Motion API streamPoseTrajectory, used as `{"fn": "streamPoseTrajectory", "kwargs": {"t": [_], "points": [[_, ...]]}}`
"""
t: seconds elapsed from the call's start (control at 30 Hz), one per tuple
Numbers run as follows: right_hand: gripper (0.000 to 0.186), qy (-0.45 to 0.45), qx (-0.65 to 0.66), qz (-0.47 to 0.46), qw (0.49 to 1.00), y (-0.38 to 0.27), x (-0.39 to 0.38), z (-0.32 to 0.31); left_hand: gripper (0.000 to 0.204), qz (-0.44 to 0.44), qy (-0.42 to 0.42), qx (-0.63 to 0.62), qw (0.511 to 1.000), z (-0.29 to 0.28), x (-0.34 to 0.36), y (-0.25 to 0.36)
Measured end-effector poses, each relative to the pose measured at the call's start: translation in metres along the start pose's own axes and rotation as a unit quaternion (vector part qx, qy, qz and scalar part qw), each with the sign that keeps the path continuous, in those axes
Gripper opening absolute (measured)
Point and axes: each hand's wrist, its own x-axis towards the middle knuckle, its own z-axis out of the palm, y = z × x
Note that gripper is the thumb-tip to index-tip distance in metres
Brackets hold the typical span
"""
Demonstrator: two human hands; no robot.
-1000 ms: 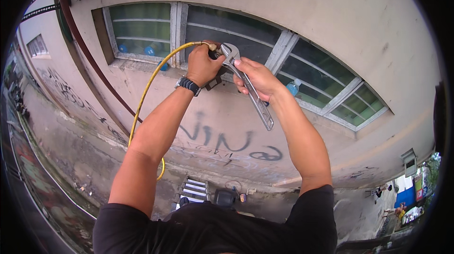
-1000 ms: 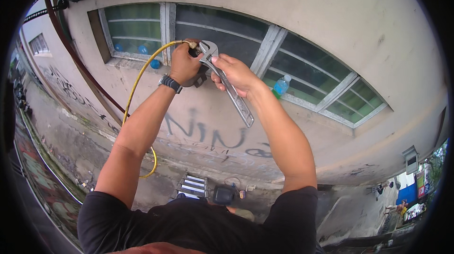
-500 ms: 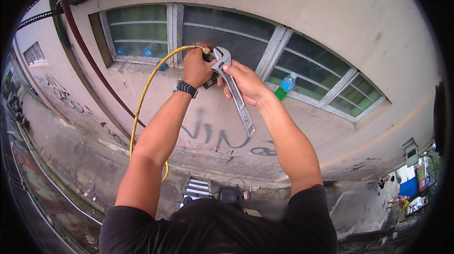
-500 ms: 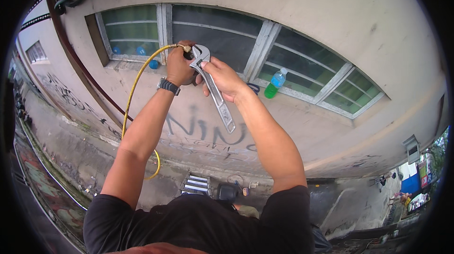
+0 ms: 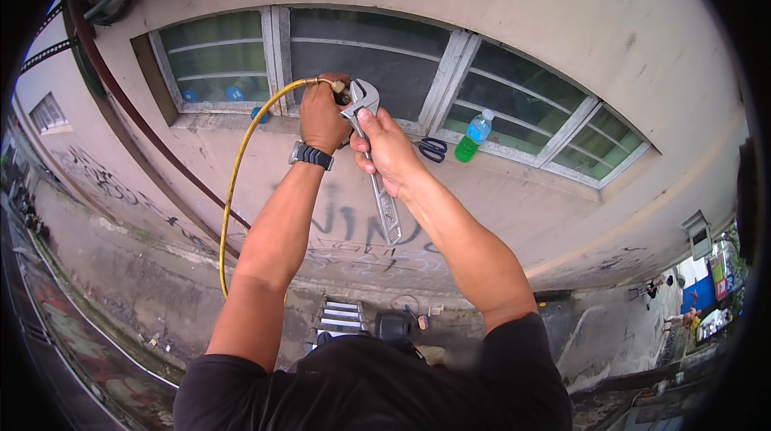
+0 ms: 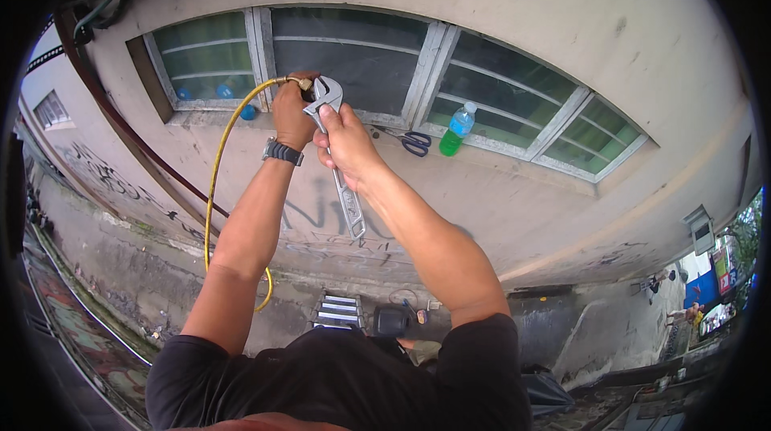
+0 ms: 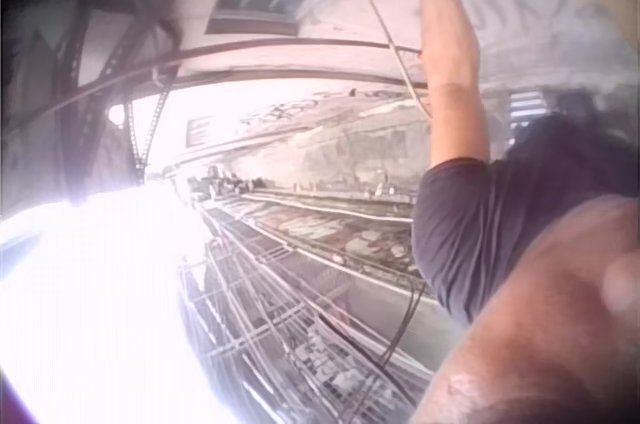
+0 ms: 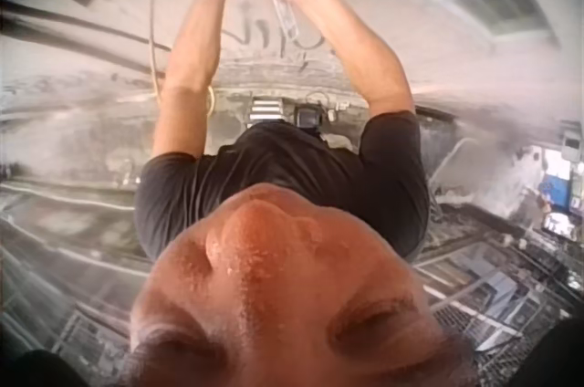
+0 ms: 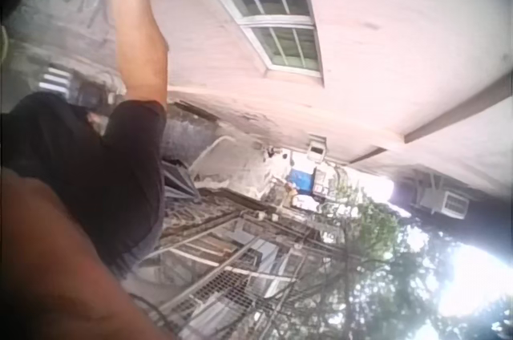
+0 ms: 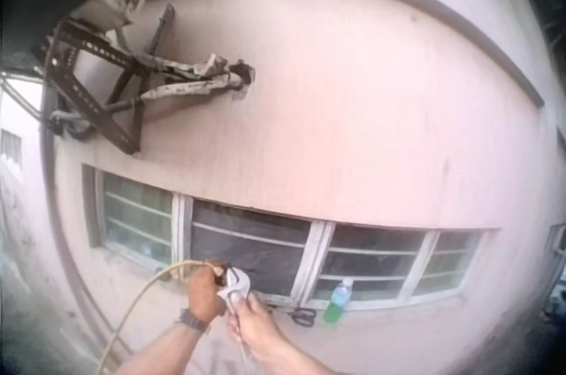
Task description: The person stands on a ladder next to an exterior wall and uses a wrench to tighten or loosen a fitting on a small pressurized tank connected to an air conditioning unit. The person then picks up a bottle of green liquid, pours some onto the AC pipe connection to check for leaks, and wipes the area with their fingers.
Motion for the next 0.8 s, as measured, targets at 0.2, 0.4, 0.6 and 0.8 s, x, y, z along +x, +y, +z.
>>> {"fn": "streamPoseTrajectory", "kwargs": {"t": [0.2,0.4,0.6,0.8], "points": [[0.021,0.045,0.064,-0.011,0.997,0.002,-0.002,0.010,0.034,0.008,0.010,0.014,1.000,0.012,0.002,-0.001],[0.021,-0.019,0.081,0.003,0.997,0.002,0.013,0.013,0.032,-0.044,-0.008,-0.012,0.999,-0.006,0.009,-0.011],[0.021,0.023,0.095,-0.016,0.995,0.013,0.017,0.025,0.031,-0.024,0.010,0.008,1.000,0.004,0.005,-0.026],[0.023,0.035,0.089,-0.024,0.995,0.012,0.022,0.024,0.032,-0.036,-0.001,-0.036,0.999,0.001,0.009,-0.036]]}}
